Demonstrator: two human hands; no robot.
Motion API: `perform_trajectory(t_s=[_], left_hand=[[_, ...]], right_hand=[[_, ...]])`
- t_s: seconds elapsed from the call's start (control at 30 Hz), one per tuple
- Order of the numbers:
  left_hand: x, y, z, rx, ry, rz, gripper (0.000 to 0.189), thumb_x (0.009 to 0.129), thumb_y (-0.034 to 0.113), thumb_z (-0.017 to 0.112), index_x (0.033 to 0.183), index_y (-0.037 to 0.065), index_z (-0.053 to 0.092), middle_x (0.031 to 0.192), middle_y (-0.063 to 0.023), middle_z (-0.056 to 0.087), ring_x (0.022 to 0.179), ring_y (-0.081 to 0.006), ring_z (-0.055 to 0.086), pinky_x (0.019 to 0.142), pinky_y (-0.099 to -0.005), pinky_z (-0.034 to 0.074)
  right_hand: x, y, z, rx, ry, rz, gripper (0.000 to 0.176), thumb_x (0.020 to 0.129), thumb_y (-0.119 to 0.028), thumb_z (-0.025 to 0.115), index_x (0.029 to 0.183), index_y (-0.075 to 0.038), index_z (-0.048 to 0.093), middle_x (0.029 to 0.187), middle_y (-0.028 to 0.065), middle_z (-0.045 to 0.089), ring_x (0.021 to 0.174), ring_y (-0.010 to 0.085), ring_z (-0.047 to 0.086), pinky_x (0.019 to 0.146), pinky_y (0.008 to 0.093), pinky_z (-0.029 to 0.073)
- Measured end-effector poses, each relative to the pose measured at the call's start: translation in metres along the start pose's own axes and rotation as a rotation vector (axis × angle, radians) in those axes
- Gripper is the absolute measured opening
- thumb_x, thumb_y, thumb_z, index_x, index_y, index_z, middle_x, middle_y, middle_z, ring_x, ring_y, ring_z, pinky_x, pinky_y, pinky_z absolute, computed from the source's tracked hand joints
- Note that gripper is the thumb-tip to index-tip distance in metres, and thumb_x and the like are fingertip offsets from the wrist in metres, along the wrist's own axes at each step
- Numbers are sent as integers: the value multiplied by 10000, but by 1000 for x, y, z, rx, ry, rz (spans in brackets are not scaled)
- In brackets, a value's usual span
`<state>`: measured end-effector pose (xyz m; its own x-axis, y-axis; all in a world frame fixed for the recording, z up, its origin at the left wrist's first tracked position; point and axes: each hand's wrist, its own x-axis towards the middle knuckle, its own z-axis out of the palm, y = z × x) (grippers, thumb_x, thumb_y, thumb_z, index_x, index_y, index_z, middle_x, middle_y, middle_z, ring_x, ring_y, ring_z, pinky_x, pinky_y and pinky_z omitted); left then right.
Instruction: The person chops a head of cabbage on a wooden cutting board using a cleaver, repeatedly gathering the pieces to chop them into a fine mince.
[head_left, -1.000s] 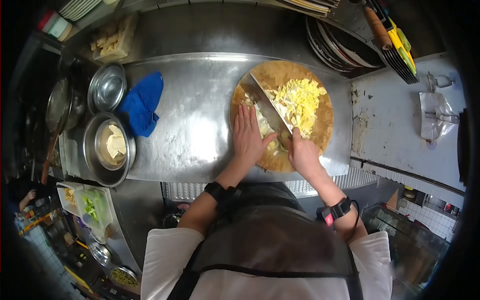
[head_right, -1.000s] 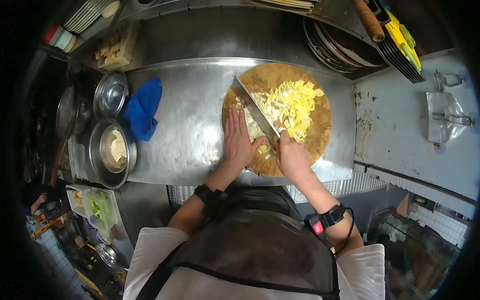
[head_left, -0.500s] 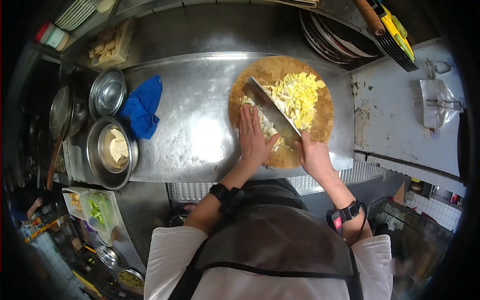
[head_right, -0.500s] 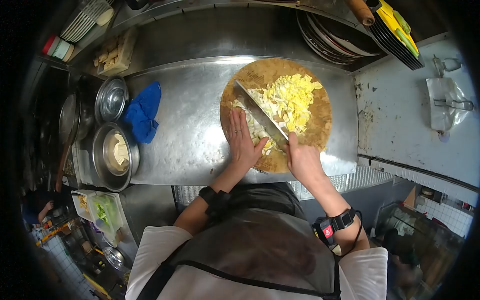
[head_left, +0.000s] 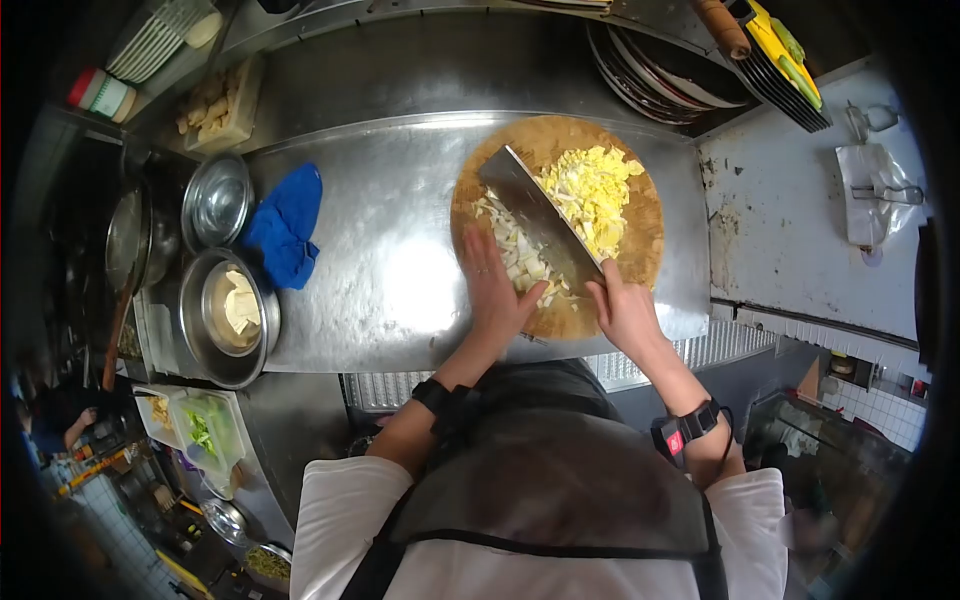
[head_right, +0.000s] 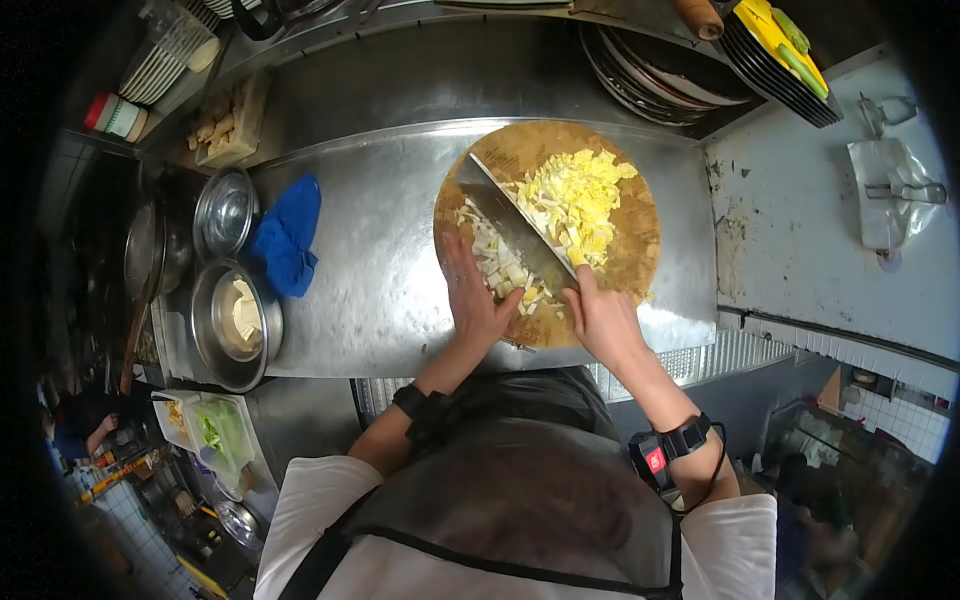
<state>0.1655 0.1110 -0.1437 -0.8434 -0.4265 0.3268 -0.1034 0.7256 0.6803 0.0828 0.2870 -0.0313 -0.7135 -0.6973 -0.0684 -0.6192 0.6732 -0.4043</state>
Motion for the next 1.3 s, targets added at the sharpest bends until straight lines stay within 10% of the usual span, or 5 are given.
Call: perform_trajectory(t_s=[0.5, 0.7, 1.3], left_hand=[[-11, 11, -2, 37, -19, -19, 1208, 674, 552, 752, 1461, -74, 83, 1497, -368, 49, 1397, -513, 77, 1107, -598, 126], [8, 30, -6, 322, -217, 36, 1108, 649, 692, 679, 1504, 152, 226, 1496, -342, 142, 1396, -505, 102, 1087, -645, 105], [47, 5, 12, -74, -92, 28, 938, 781, 452, 711, 1452, -3, 239, 1503, -281, 185, 1391, -441, 190, 1117, -493, 238]], right_hand=[[-2, 5, 18, 87, -10, 23, 218, 909, -141, 554, 1052, -7, 457, 607, 217, 595, 593, 421, 602, 535, 493, 469], [7, 4, -7, 3, 94, 54, 191, 919, -164, 557, 1011, -24, 463, 574, 214, 577, 549, 421, 584, 508, 502, 453], [18, 6, -4, -107, 60, 74, 149, 891, -79, 535, 981, -6, 442, 579, 226, 582, 562, 432, 589, 528, 520, 453]])
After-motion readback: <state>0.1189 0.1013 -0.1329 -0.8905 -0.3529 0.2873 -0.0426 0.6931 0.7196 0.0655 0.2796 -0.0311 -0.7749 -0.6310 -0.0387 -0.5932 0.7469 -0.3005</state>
